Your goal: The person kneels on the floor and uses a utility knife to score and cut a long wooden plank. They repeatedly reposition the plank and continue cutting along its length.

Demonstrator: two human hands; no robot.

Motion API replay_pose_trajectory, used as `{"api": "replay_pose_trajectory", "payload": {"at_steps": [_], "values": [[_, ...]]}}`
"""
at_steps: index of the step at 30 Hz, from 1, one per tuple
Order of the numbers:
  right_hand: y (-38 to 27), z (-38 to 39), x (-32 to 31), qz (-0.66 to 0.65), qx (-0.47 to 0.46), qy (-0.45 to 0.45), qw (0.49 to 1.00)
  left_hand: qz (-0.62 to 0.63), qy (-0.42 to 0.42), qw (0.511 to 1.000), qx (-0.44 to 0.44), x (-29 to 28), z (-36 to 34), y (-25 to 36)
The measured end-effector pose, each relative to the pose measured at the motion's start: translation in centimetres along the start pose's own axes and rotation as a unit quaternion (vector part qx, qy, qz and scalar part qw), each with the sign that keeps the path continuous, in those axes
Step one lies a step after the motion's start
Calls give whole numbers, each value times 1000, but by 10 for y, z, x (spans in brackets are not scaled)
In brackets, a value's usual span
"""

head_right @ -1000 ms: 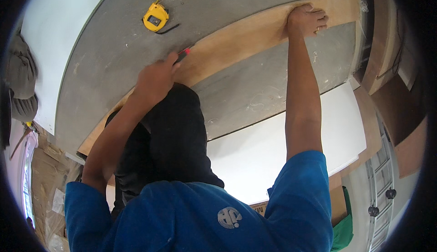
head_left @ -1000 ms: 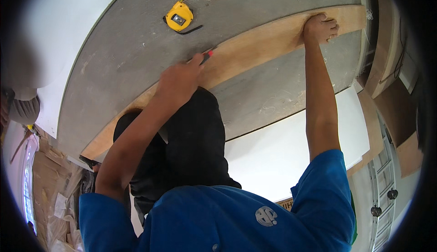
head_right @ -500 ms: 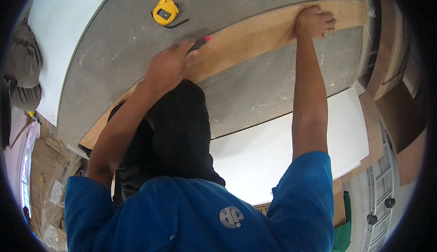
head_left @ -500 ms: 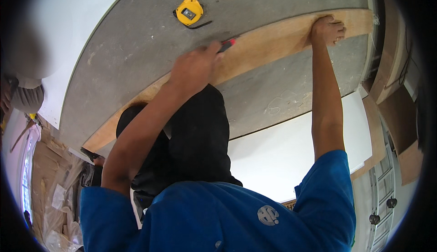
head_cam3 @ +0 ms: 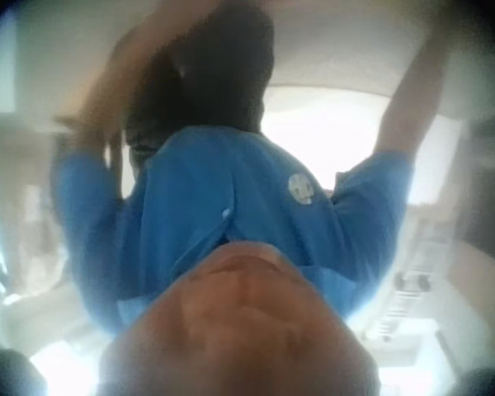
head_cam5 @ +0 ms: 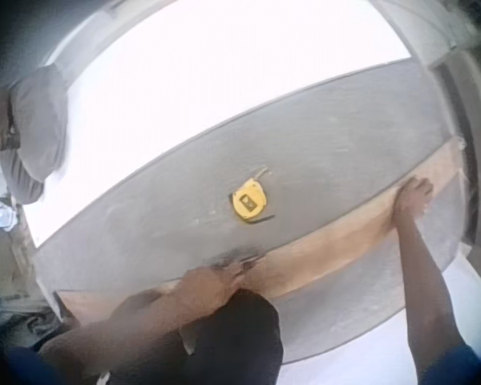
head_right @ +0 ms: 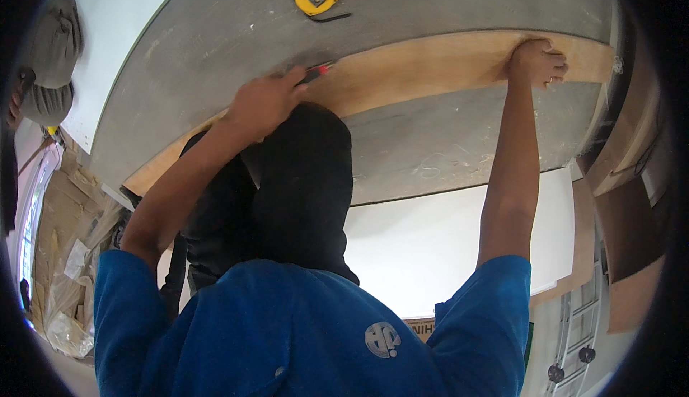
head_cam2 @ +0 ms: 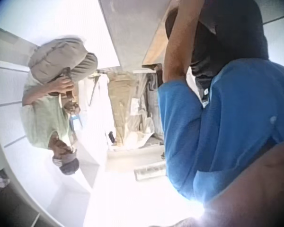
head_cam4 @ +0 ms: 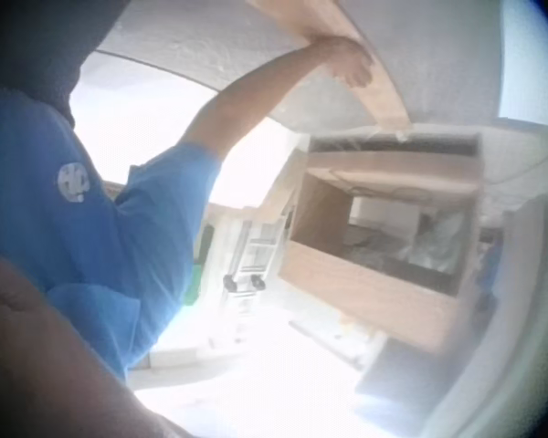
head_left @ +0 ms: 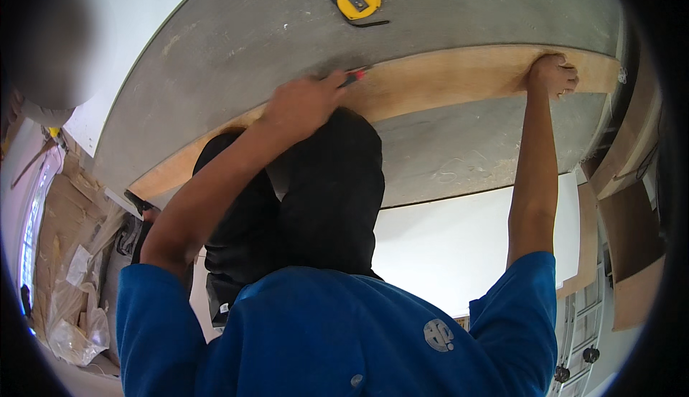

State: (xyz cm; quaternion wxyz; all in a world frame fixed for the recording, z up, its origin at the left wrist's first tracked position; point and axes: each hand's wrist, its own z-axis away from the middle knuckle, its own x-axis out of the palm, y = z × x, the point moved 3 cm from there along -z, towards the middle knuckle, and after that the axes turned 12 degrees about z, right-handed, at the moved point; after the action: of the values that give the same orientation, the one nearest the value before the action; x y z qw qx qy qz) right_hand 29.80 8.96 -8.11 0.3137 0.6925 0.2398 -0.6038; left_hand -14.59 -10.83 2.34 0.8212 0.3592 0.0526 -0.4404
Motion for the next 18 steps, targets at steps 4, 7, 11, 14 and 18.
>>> {"api": "replay_pose_trajectory", "payload": {"at_steps": [4, 7, 11, 14, 18], "values": [[2, -3, 2, -1, -1, -3, 1000, -10, -12, 999, -31, -17, 66, -73], [-4, -2, -4, -24, 4, -26, 999, -7, -21, 999, -46, -19, 81, -95], [-1, -4, 2, -28, 1, -47, 999, -25, 22, 999, -22, -15, 94, -100], [5, -13, 11, -52, -28, -71, 996, -30, 25, 999, -30, -19, 88, -95], [54, -20, 31, -186, -86, -338, 919, -14, 15, 1000, -15, -26, 77, -95]]}}
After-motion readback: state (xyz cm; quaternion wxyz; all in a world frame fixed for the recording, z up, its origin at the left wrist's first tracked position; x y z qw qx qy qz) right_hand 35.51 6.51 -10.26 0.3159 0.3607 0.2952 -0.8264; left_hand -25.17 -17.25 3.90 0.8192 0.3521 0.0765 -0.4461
